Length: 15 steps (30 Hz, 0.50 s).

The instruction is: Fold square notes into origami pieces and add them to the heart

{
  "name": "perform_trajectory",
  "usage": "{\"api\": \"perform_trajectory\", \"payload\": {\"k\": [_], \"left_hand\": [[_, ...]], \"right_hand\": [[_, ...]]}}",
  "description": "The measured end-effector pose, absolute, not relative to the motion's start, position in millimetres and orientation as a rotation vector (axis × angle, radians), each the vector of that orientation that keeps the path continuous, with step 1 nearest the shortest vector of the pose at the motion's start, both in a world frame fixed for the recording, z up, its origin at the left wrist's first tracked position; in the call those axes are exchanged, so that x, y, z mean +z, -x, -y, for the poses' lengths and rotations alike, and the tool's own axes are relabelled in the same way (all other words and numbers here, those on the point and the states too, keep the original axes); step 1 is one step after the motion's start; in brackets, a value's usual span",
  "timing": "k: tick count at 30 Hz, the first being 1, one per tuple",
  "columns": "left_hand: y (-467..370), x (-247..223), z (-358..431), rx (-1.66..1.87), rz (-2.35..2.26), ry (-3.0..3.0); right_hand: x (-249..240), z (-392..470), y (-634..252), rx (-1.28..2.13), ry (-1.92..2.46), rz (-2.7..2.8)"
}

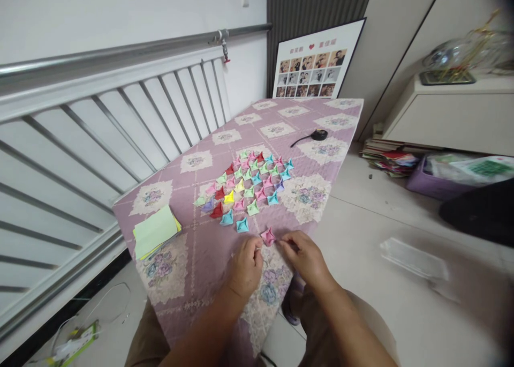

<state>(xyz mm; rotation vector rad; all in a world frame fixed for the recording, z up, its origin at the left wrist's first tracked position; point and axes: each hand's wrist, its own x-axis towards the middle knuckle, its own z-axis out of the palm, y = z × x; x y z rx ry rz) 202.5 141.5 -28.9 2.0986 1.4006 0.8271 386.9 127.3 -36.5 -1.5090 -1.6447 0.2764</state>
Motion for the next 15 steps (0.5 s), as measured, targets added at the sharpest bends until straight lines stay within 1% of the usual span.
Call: {"api": "perform_trajectory", "payload": {"k": [8,15], "left_hand": [[-203,-38,-144,0.995,-1.370,-1.990],[-203,-38,-144,0.981,-1.377,-1.970]], "right_hand": [[-38,-124,-365,0.233,1.471,1.806],[-38,-129,-361,0.197,1.524,1.829]]}}
